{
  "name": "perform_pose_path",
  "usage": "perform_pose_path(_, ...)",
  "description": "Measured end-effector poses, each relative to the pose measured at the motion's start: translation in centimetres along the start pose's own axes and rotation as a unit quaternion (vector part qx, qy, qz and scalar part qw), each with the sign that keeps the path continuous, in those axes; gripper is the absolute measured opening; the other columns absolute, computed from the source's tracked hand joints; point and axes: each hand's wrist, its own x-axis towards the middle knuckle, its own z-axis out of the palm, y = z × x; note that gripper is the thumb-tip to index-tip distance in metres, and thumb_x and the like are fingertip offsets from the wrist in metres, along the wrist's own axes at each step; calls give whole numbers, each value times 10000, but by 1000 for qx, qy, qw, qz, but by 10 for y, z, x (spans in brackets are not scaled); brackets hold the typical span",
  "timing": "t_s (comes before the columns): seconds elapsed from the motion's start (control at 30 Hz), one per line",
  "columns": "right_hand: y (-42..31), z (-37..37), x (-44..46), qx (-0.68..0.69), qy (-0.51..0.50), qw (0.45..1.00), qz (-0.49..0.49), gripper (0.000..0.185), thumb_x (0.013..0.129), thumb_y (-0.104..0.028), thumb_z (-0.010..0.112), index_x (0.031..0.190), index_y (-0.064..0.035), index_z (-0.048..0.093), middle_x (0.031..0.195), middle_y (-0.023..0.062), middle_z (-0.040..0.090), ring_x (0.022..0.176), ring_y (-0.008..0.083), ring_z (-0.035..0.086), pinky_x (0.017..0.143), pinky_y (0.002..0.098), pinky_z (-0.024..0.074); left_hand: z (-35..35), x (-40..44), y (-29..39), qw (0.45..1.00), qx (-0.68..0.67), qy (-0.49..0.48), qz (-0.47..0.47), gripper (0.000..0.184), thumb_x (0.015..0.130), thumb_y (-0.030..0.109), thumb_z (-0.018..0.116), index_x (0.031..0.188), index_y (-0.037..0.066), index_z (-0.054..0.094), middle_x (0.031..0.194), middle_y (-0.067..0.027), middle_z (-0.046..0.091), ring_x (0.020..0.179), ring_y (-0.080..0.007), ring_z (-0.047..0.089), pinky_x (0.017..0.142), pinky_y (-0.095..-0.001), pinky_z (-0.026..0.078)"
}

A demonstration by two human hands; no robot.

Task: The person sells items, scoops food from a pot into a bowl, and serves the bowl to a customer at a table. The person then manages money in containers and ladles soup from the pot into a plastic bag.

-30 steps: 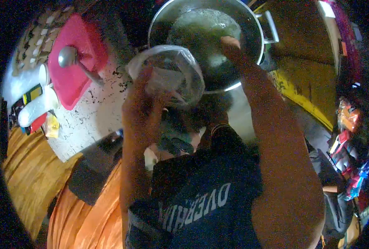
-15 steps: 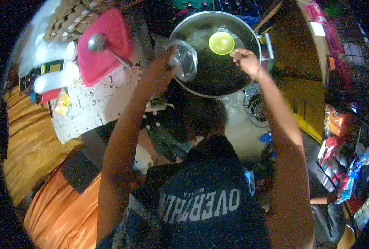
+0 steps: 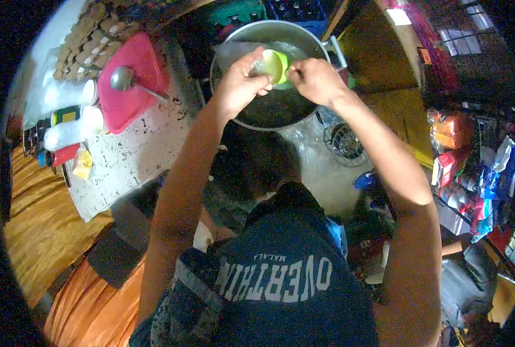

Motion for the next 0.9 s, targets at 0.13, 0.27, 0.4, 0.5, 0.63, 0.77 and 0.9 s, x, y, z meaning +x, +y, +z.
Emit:
perform_pose_path(0.13, -24, 11, 10, -185, -17, 981, -48, 229, 851, -245, 554, 815, -55, 676, 785, 198, 662, 751, 371, 656, 713, 459, 527, -2, -7, -3, 993, -115, -16, -11, 678, 792, -78, 521, 1424, -30, 281, 992, -84, 594, 708, -110, 565, 581, -223, 452)
perform_pose_path(0.27, -30, 18, 21, -296, -23, 947, -122, 167, 777, -209, 611, 730, -54, 648, 687, 175, 641, 686, 350, 649, 630, 443, 523, -13, -10, -22, 996, -42, 73, 15, 577, 765, -73, 508, 1336, -54, 434, 1008, -100, 599, 665, -91, 530, 578, -215, 436)
perform_pose_path(0.4, -45, 14, 23, -318, -10, 940, -123, 159, 728, -173, 595, 726, -49, 695, 734, 174, 673, 695, 325, 680, 656, 414, 553, -27, -10, -37, 924, 340, 151, 92, 495, 748, 38, 562, 1242, 15, 567, 958, -212, 676, 831, -297, 668, 758, -343, 515)
perform_pose_path(0.5, -35, 11, 30, -251, -19, 964, -81, 172, 771, -218, 592, 777, -81, 696, 774, 170, 673, 755, 330, 670, 702, 425, 541, -24, -9, -20, 895, 422, 144, -10, 496, 745, 69, 577, 1238, 22, 567, 1041, -251, 631, 971, -376, 625, 874, -379, 484)
perform_pose_path(0.63, 21, 4, 40, 92, -32, 994, -51, 149, 865, -211, 637, 884, -70, 683, 775, 61, 668, 712, 183, 624, 701, 321, 495, -34, 5, -36, 912, 370, 174, 2, 497, 745, 68, 585, 1239, 22, 567, 1022, -244, 645, 963, -354, 635, 863, -364, 489)
perform_pose_path(0.77, 63, 0, 51, 421, 9, 906, 46, 171, 906, -202, 627, 932, -40, 672, 810, -34, 645, 752, 41, 548, 696, 227, 456, -56, 15, -50, 962, 215, 169, 14, 524, 735, 58, 577, 1257, 16, 550, 1036, -247, 640, 924, -321, 650, 823, -350, 492)
perform_pose_path(0.9, 130, 68, 108, -35, 23, 996, 80, 186, 868, -207, 606, 855, -33, 673, 886, 146, 688, 832, 228, 653, 759, 323, 501, -68, 3, -38, 933, 317, 160, 56, 566, 732, 35, 558, 1296, 16, 512, 1038, -229, 645, 794, -231, 662, 733, -323, 499)
